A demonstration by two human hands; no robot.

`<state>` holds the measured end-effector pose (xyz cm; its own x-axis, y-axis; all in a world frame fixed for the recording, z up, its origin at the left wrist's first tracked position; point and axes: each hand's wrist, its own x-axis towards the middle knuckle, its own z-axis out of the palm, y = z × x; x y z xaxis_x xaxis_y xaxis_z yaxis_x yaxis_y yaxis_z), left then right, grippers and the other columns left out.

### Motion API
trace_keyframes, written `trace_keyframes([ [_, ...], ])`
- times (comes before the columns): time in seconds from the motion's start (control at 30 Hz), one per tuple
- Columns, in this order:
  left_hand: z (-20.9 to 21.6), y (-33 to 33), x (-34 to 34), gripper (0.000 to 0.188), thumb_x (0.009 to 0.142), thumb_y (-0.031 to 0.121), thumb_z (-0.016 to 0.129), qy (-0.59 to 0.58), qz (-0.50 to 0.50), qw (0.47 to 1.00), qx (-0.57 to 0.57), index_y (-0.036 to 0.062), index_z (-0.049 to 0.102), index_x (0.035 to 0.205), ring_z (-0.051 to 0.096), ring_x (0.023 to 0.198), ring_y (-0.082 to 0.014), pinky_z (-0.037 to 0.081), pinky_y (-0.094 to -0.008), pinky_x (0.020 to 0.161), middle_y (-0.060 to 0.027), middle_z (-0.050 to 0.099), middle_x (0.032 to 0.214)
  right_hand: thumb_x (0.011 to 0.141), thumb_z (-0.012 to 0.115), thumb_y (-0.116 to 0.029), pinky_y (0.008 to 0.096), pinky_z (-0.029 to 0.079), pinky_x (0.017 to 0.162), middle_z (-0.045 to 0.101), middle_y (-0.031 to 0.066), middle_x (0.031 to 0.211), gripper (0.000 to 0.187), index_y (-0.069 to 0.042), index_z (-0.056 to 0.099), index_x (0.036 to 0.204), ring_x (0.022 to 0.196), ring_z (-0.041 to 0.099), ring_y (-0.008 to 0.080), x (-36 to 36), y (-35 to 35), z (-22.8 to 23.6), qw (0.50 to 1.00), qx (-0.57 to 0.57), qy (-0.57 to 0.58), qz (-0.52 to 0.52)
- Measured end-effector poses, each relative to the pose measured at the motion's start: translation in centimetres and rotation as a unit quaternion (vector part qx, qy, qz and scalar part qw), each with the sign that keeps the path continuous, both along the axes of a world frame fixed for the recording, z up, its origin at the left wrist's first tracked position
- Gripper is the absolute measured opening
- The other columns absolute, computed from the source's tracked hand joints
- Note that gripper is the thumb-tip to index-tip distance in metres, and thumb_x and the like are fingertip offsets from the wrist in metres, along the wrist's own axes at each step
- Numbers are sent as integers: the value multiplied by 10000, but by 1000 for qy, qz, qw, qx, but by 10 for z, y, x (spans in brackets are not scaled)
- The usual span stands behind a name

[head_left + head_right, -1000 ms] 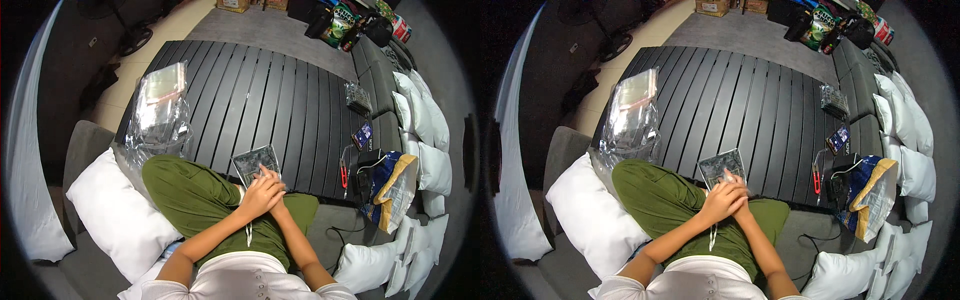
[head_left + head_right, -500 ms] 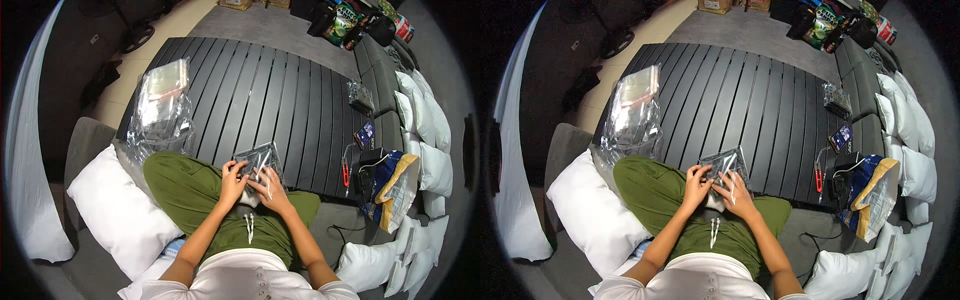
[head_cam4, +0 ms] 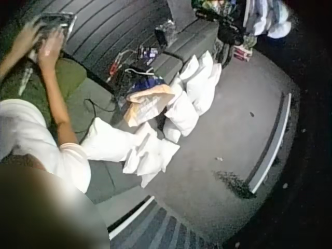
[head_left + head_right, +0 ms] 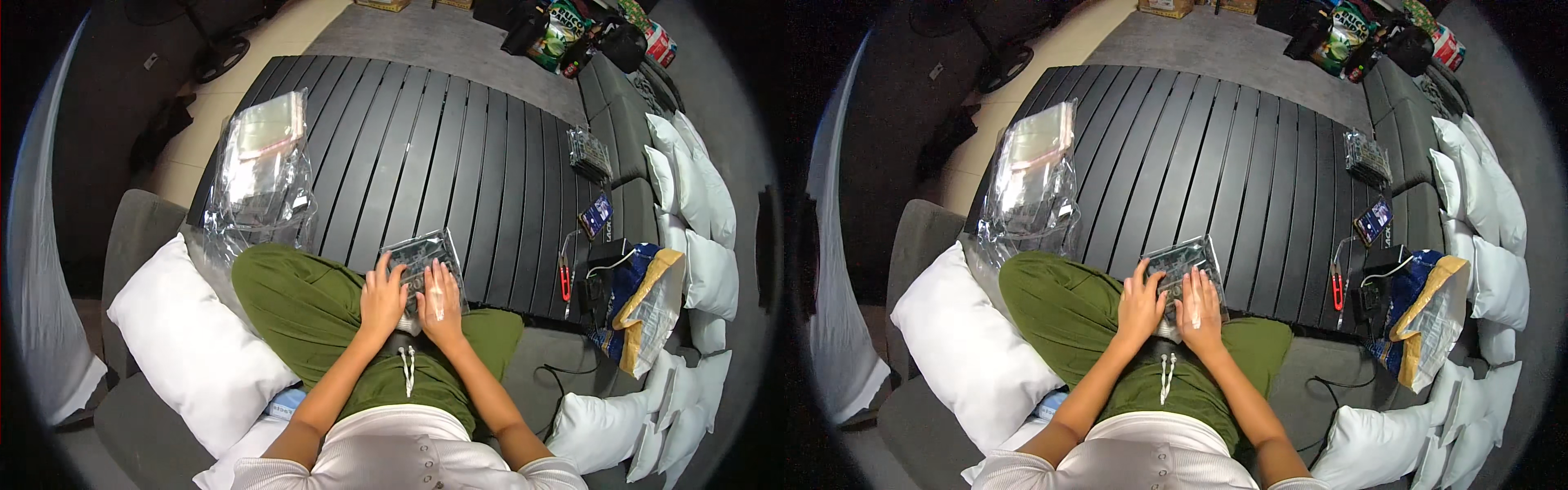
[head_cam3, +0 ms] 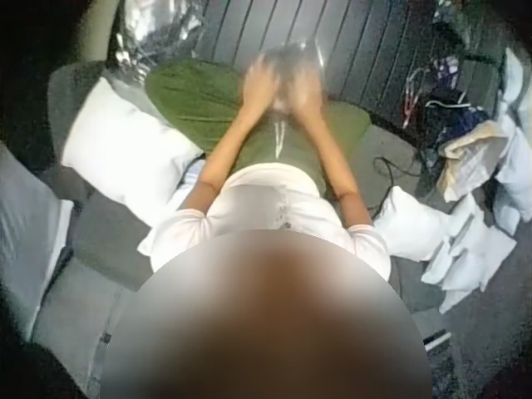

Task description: The recorder is seen packing a small black pouch labeled 'POLICE' into a clear plastic bag while sitting at a table.

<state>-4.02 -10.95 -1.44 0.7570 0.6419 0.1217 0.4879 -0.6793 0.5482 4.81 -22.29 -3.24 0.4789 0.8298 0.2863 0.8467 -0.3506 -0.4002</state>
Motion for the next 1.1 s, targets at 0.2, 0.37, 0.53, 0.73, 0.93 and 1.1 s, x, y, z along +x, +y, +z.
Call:
trace_keyframes([
  [0.2, 0, 16, 4, 480, 765, 156, 637, 40, -107, 992, 45, 114, 497, 1222, 435, 1110, -298, 337, -415, 957, -56, 454, 1298, 866, 507, -184, 460, 229, 1076, 343, 260, 1384, 546, 89, 365, 1317, 1288, 321, 398, -1, 14, 1, 998, -18, -33, -46],
  [0.37, 0, 32, 4, 590, 752, 164, 656, 36, -146, 988, 18, 124, 444, 1301, 418, 1135, -290, 283, -444, 990, -48, 454, 1292, 874, 504, -194, 459, 261, 1056, 332, 261, 1384, 553, 93, 356, 1323, 1274, 326, 391, -2, 22, 2, 997, -63, -11, -52],
  [0.53, 3, 37, 9, 626, 720, 183, 697, 67, -152, 986, -14, 139, 448, 1292, 411, 1152, -268, 284, -452, 982, -36, 451, 1269, 883, 493, -204, 452, 281, 1048, 317, 238, 1404, 554, 93, 346, 1326, 1285, 323, 375, 3, 25, -11, 995, -24, 24, -93],
  [0.73, 3, 40, 8, 636, 712, 180, 706, 78, -148, 986, -19, 146, 444, 1290, 414, 1153, -254, 296, -441, 968, -32, 450, 1272, 869, 493, -223, 450, 235, 1072, 273, 257, 1427, 606, 95, 304, 1349, 1313, 279, 380, -2, 34, -3, 990, -52, 19, -133],
  [0.93, 4, 40, 10, 643, 706, 183, 713, 77, -148, 986, -25, 156, 444, 1290, 415, 1157, -247, 301, -438, 961, -22, 444, 1284, 834, 510, -220, 461, 231, 1069, 265, 269, 1429, 656, 95, 279, 1362, 1310, 280, 392, 0, 35, -2, 986, -49, 37, -155],
  [1.1, 4, 42, 10, 646, 702, 175, 717, 79, -147, 985, -37, 164, 447, 1289, 415, 1158, -247, 299, -438, 961, -20, 444, 1288, 843, 510, -240, 466, 254, 1044, 239, 239, 1451, 670, 78, 263, 1378, 1299, 299, 361, 4, 35, -5, 984, -95, 45, -143],
])
